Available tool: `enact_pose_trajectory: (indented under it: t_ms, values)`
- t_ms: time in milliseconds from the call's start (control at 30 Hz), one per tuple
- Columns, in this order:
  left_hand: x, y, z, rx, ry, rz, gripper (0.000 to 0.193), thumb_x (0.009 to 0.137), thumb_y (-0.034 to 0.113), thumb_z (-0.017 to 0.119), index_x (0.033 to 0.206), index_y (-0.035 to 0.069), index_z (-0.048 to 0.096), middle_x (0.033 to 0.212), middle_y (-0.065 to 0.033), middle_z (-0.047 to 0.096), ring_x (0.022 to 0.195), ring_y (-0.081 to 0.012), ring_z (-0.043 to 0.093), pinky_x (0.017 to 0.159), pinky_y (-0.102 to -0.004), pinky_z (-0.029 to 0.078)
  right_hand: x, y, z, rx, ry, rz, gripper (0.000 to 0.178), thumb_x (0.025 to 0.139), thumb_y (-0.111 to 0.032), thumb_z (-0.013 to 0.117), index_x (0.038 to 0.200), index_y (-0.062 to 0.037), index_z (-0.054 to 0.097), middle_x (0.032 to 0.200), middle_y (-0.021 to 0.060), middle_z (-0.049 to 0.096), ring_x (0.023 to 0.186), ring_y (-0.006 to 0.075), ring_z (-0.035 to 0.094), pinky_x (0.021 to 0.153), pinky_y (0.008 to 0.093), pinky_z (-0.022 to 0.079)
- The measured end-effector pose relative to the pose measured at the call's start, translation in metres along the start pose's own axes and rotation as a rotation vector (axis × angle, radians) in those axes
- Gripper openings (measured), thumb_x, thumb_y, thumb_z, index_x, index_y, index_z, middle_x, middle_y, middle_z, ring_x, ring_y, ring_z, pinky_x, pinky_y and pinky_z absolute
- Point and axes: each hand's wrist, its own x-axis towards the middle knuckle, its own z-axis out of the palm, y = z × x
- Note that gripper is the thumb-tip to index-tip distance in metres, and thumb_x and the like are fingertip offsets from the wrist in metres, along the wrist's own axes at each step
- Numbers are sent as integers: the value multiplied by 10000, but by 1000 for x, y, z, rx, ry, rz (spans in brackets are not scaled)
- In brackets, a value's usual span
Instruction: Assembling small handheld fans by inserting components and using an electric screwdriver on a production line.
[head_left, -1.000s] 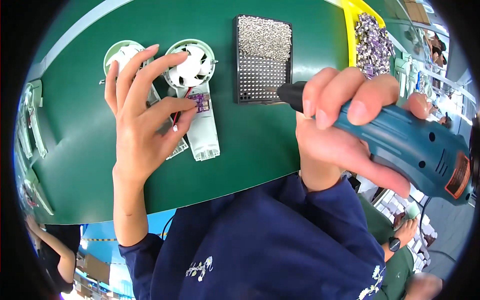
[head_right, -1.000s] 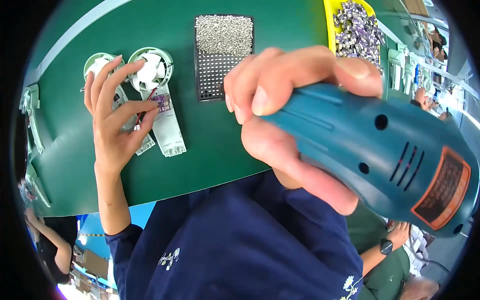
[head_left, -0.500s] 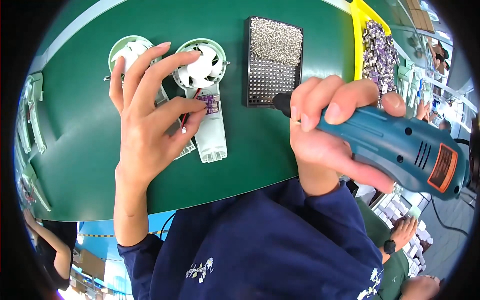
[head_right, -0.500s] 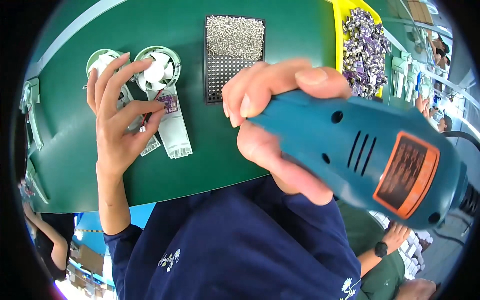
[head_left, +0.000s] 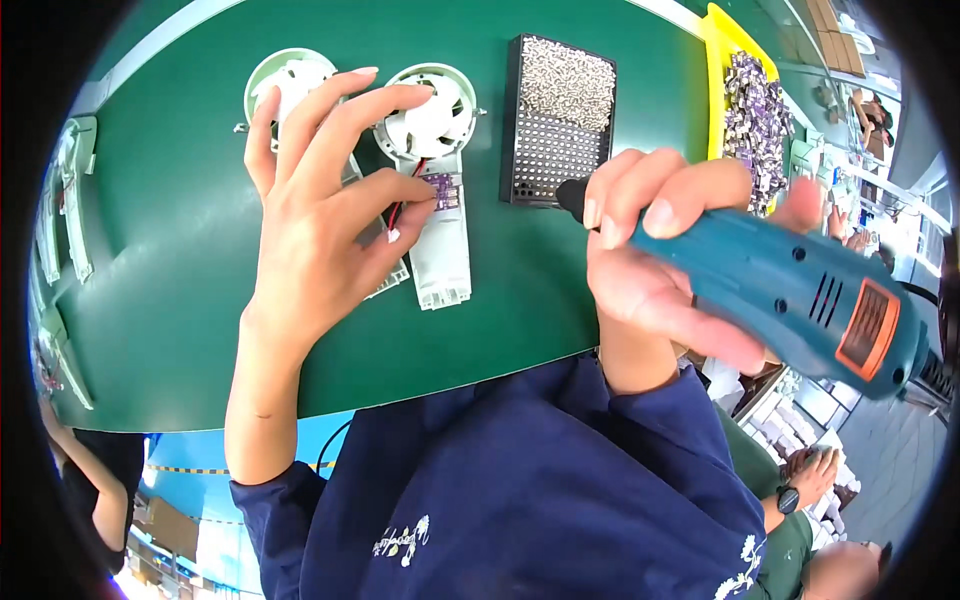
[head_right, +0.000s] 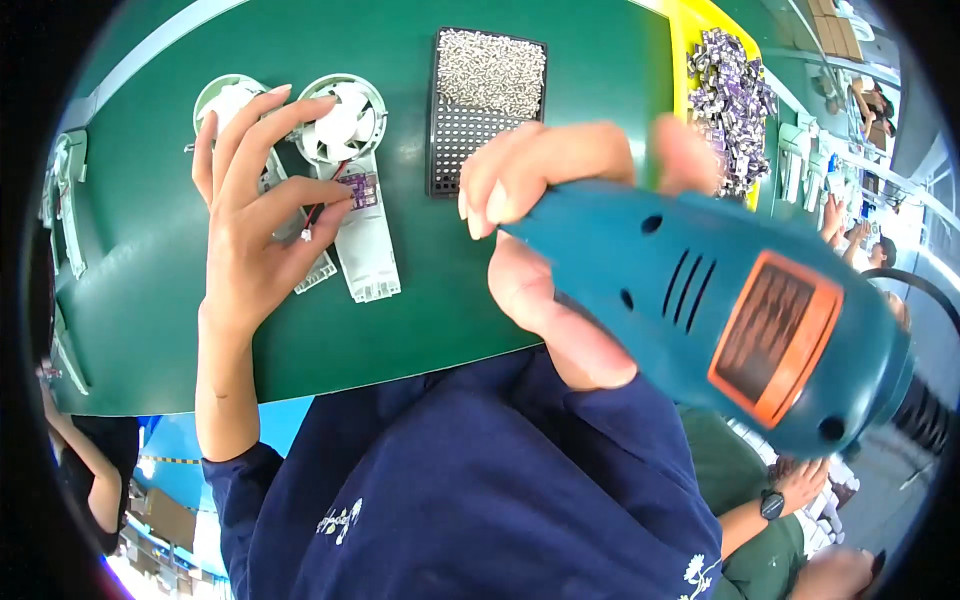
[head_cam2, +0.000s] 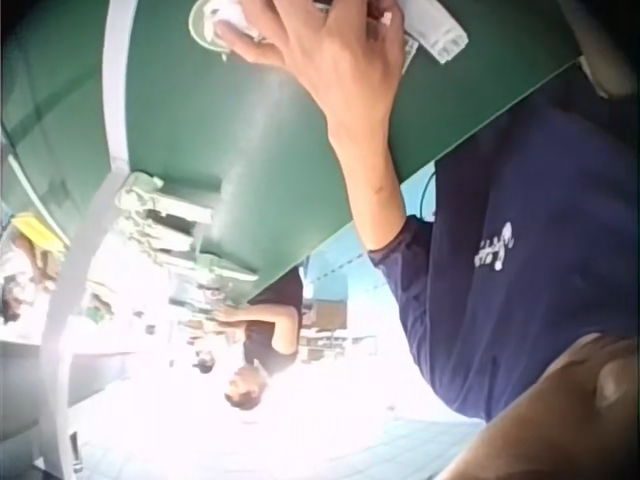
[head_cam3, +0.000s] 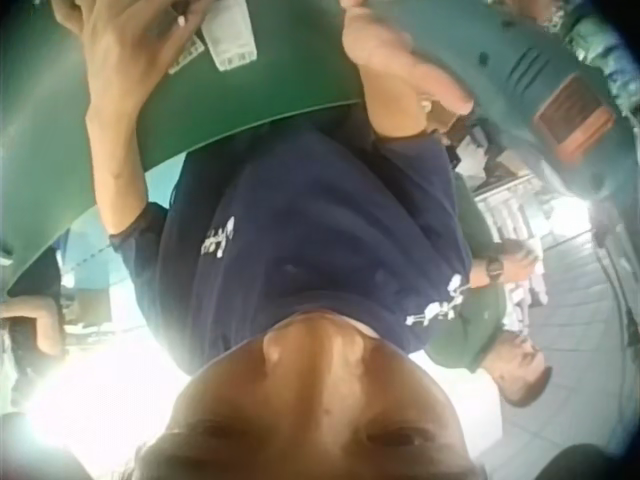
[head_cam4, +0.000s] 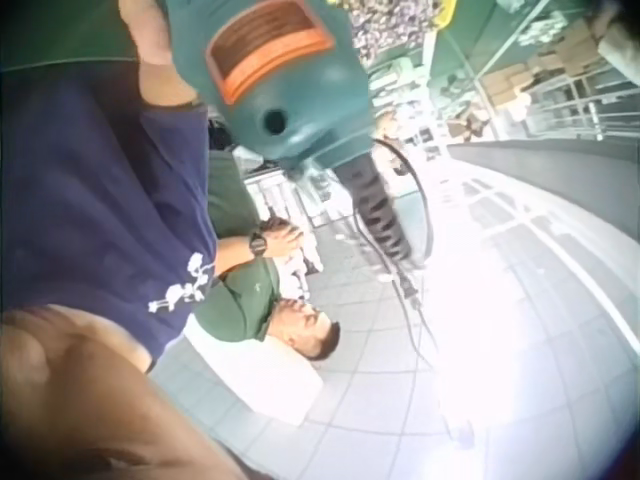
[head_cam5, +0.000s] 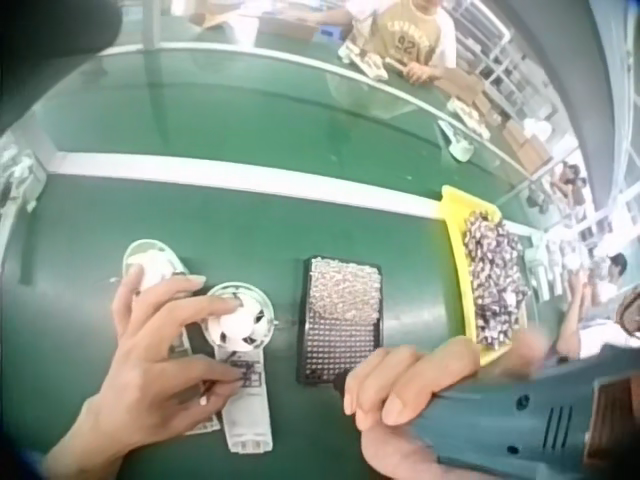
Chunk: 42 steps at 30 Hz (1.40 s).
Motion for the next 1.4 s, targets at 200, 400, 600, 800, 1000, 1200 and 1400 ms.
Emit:
enact_pose_trajectory:
  t_ms: [200,400,600,800,1000,1200,1400]
  values:
    - [-1,-1,1,-14,19,2,142,684,88,849,770,138,748,1376,-35,655,1398,-291,505,1235,-549,177,7,18,-7,-87,-109,-156,994,889,-849,457,1563,-138,291,976,79,532,599,200,565,494,369,517]
    - [-1,0,0,-26,16,6,135,691,90,847,774,135,750,1377,-31,653,1403,-286,500,1236,-540,177,6,-7,-1,-254,-81,115,829,845,-878,506,994,-67,418,915,16,509,589,156,551,497,335,501]
    - [-1,-1,3,-35,20,4,131,698,90,845,775,141,751,1377,-21,653,1399,-288,503,1237,-543,183,8,-4,-5,-116,-49,83,855,829,-900,501,996,-63,436,946,18,527,589,156,526,505,323,473]
    - [-1,-1,2,-11,39,12,136,698,94,841,779,140,741,1375,-13,654,1391,-283,512,1237,-544,186,19,-12,38,62,-30,-54,811,939,-758,516,1499,-227,268,1111,94,531,676,212,533,557,363,461]
    - [-5,-3,1,-20,50,6,134,708,99,835,785,141,734,1381,-5,652,1396,-279,512,1236,-548,185,18,-23,50,60,-130,34,885,946,-707,570,1638,-338,159,1191,137,532,741,275,559,591,404,467]
    - [0,0,-1,-28,30,-7,132,701,100,829,779,146,733,1378,2,655,1398,-272,510,1236,-554,172,16,-25,54,63,-140,73,886,942,-719,561,1638,-346,157,1184,137,539,736,273,566,585,398,473]
    - [1,1,-2,-31,40,-6,127,699,105,830,761,149,729,1363,6,662,1388,-268,517,1235,-556,170,15,-25,56,115,-78,76,881,946,-736,533,1642,-347,157,1162,128,547,713,250,566,569,379,480]
